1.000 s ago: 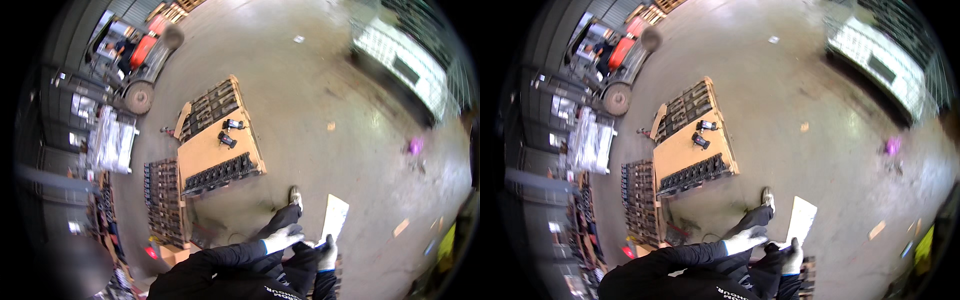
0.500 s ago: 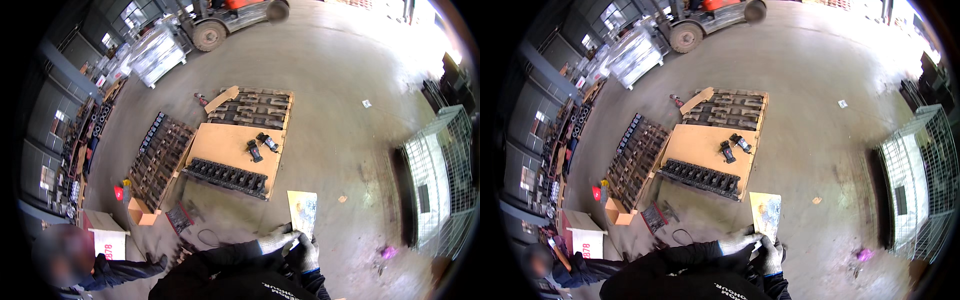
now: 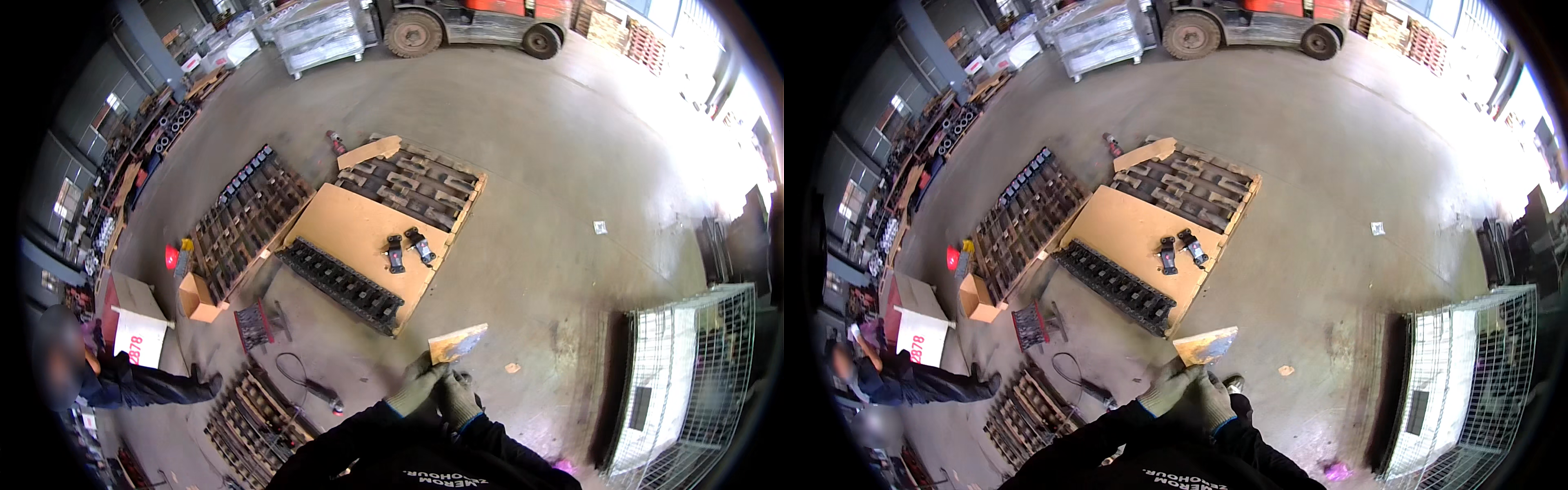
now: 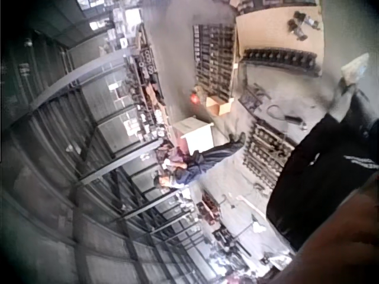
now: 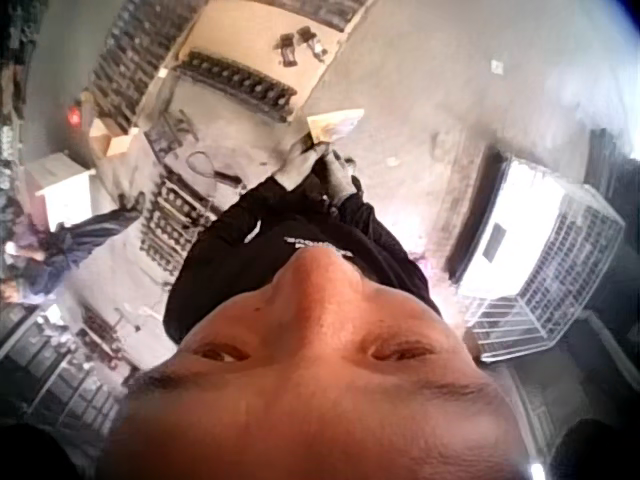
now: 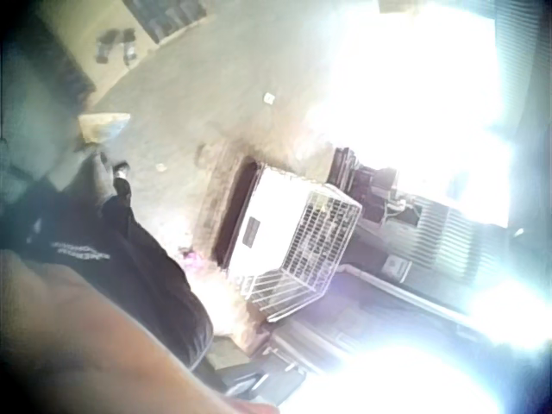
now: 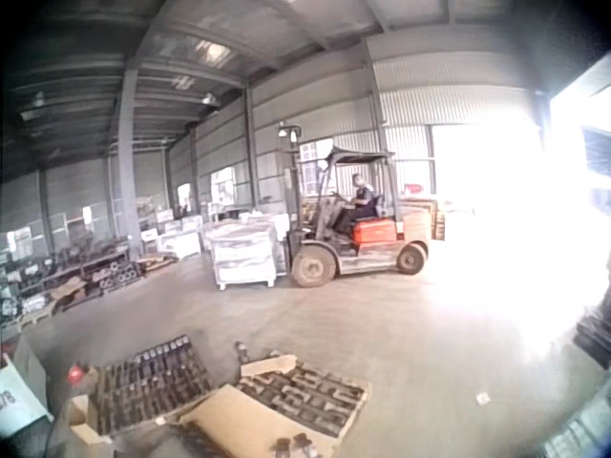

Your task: The person applies a grey paste to a long black metal track using a putty knife. They scoop the paste from a flat board and spread it into the recesses of the track segments. The person works methodically along the length of the track, ensuring the paste fills the gaps.

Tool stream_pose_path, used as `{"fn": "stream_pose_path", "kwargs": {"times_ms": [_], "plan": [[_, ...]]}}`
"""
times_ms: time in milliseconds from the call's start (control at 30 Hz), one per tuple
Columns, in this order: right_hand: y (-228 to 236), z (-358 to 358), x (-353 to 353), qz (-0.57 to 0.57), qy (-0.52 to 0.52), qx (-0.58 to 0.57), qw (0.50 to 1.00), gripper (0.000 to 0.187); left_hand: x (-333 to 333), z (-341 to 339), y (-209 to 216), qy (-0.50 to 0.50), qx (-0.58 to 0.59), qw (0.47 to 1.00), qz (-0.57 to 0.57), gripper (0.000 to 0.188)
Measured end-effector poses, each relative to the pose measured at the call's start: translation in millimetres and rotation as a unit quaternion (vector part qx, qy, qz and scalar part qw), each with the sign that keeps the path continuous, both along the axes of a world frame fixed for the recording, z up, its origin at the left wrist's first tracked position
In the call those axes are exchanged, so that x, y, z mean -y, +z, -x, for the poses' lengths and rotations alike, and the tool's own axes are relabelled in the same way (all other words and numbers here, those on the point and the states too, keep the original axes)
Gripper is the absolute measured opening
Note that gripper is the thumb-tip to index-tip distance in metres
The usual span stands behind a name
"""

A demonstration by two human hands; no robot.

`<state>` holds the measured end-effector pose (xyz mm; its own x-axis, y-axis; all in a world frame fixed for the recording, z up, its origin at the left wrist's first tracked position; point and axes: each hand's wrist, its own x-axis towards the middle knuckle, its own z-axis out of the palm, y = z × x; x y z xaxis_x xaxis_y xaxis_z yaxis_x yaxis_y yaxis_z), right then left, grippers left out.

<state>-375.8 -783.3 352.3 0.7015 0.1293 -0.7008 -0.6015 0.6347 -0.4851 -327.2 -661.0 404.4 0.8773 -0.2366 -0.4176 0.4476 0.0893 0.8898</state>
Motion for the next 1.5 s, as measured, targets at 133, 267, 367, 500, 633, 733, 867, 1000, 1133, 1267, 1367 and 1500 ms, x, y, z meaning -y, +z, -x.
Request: {"fn": "stream_pose_path", "kwargs": {"times_ms": [133,267,367,500,633,733,867,1000,1133,1267,1367,1500], "plan": [[18.3,-33.0,17.4,-0.039,0.034,0.003,0.999,0.055,11.6,-19.1,6.8,0.053,0.026,0.998,0.002,0.030],[70.4,-79.9,8.1,0.012,0.041,0.006,0.999,0.037,13.4,-34.8,-9.1,0.169,0.016,0.985,0.042,0.029],[88.0,-115.6,7.8,0.103,0.127,0.012,0.986,0.034,11.5,-64.9,-1.7,0.250,-0.002,0.967,0.049,0.032],[89.4,-164.9,12.1,0.148,0.154,0.179,0.960,0.026,-6.3,-111.0,-14.7,0.378,-0.031,0.907,0.182,0.039],[-2.0,-217.6,49.3,0.219,0.138,0.189,0.947,0.027,-26.0,-161.7,-18.6,0.419,-0.081,0.876,0.225,0.046],[-9.3,-266.8,60.3,0.288,0.184,0.129,0.931,0.032,-44.5,-181.3,-53.8,0.430,-0.060,0.876,0.209,0.051],[-71.6,-325.6,66.3,0.457,0.324,0.141,0.816,0.033,-55.0,-207.9,-80.1,0.454,-0.035,0.867,0.205,0.052],[-131.9,-353.4,54.5,0.478,0.314,0.247,0.783,0.015,-77.0,-212.3,-114.1,0.453,-0.038,0.871,0.184,0.052],[-187.8,-366.5,44.3,0.471,0.428,0.298,0.712,0.015,-75.9,-243.1,-91.9,0.545,0.012,0.813,0.207,0.053],[-269.3,-348.3,42.9,0.444,0.469,0.313,0.696,0.017,-81.2,-233.0,-127.9,0.624,-0.018,0.751,0.212,0.057],[-324.3,-326.9,60.8,0.456,0.521,0.327,0.643,0.018,-78.8,-231.9,-153.9,0.662,-0.040,0.711,0.236,0.056],[-378.2,-260.1,121.0,0.470,0.641,0.209,0.570,0.022,-65.7,-238.2,-206.6,0.705,-0.055,0.664,0.244,0.053]]}}
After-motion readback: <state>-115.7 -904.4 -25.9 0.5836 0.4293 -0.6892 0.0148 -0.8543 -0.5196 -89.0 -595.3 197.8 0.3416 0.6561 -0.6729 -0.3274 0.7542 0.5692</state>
